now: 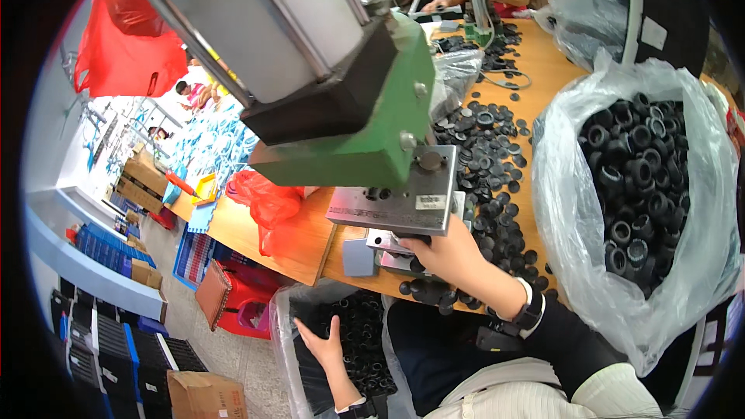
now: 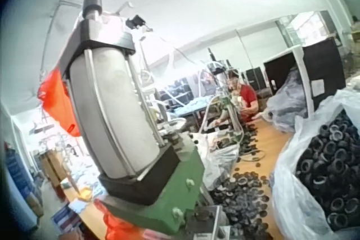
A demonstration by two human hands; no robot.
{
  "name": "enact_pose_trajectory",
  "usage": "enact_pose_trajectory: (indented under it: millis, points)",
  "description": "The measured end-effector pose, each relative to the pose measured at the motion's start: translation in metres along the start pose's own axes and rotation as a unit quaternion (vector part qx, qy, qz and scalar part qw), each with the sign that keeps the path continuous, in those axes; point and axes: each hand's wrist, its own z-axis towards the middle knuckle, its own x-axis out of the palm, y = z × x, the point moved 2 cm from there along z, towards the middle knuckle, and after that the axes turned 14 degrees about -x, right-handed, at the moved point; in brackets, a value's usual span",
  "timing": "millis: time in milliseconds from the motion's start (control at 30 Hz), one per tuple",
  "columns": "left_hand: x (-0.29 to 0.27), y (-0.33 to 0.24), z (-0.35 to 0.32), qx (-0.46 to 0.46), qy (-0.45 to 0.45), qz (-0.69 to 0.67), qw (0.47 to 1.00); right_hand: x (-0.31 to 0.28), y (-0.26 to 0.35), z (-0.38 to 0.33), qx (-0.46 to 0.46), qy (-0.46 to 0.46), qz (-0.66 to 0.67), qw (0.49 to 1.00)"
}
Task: Press small black parts into a larger black component using a manual press machine.
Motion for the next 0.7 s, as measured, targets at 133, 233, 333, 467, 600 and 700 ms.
enact_pose_trajectory:
  millis: [133,233,333,467,600,700]
  points:
    - [0.038,-0.086,0.005,0.262,0.097,-0.046,0.959,0.001,-0.010,-0.001,0.029,0.042,0.005,0.999]
    - [0.098,-0.126,0.026,0.355,0.161,0.034,0.920,-0.028,0.016,-0.028,-0.006,0.002,0.016,1.000]
    - [0.129,-0.093,0.058,0.336,0.191,0.054,0.921,-0.100,0.030,-0.064,0.013,-0.061,-0.127,0.990]
    - [0.120,-0.111,0.044,0.351,0.184,0.069,0.915,-0.237,0.000,-0.141,0.176,-0.047,-0.470,0.864]
    - [0.136,-0.111,0.036,0.401,0.157,0.044,0.901,-0.283,-0.001,-0.178,0.200,0.127,-0.436,0.868]
    - [0.128,-0.095,0.053,0.396,0.143,0.063,0.905,-0.271,0.002,-0.168,0.102,0.131,-0.433,0.886]
